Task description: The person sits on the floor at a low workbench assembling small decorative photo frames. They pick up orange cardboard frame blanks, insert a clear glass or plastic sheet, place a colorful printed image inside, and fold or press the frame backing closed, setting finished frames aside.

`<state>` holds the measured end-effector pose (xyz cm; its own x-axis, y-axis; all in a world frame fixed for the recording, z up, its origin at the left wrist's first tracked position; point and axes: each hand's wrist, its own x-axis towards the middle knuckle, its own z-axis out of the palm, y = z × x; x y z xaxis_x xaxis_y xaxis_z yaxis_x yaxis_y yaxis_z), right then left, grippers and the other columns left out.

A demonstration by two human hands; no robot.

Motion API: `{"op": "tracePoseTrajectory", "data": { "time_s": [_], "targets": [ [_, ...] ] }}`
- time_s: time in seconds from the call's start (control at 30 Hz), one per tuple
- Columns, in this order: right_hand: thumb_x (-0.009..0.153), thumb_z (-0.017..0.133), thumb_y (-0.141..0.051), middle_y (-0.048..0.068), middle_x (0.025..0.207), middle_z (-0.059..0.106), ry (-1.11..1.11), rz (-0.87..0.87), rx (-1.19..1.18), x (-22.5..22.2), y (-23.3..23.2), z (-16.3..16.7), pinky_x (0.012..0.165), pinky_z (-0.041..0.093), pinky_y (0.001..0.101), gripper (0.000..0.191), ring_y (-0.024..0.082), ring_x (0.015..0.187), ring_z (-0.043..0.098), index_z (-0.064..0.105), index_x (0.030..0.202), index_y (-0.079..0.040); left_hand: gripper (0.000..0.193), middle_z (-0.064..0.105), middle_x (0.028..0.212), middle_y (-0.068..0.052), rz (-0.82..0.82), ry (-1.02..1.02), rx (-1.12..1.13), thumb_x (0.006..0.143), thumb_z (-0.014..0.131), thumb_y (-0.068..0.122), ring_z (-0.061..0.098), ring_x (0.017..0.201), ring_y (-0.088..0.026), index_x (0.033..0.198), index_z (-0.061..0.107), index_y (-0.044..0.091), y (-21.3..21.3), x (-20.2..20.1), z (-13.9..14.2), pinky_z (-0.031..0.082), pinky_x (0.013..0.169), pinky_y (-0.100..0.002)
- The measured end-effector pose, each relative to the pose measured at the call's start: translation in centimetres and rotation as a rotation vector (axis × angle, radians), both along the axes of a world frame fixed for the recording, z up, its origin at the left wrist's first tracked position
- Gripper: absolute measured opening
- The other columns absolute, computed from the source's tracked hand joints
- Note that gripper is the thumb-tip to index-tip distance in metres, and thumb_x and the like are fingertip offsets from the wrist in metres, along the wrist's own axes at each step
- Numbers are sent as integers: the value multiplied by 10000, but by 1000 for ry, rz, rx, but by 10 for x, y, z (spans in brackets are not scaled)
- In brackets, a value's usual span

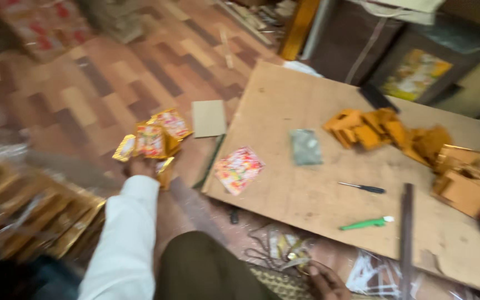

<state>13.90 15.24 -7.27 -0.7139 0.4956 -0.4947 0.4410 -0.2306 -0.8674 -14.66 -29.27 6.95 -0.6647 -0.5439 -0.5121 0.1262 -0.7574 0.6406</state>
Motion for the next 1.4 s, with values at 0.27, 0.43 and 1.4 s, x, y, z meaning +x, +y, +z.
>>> {"op": "tracePoseTrajectory", "data": {
  "time_s": [0.27, 0.43, 1.4],
  "targets": [
    [877, 757, -193, 130, 1034, 820, 221, 137, 497, -54, 9, 71, 867, 570, 307, 322, 199, 965, 747, 778, 1126, 10, 210, 667, 1053, -82, 86, 151, -771, 920, 640, -33, 650, 932, -184, 1127, 605, -25, 86, 27, -40, 534, 806, -307],
    [868, 767, -281, 191, 1135, 753, 330, 193, 1159, -153, 51, 126, 913, 533, 397, 346, 349, 1063, 703, 765, 1160, -96, 184, 706, 995, -56, -622, 419, -533, 878, 673, 17, 672, 904, -148, 1056, 702, -15, 217, 111, -46, 565, 824, -290],
    [948, 683, -108, 111, 905, 763, 453, -11, 355, -53, 90, 141, 690, 584, 292, 224, 150, 756, 693, 744, 1098, 48, 524, 679, 1247, -85, -1145, 606, -608, 861, 789, 140, 678, 1114, -155, 1324, 578, 18, 281, 146, -51, 564, 959, -303]
  ]
}}
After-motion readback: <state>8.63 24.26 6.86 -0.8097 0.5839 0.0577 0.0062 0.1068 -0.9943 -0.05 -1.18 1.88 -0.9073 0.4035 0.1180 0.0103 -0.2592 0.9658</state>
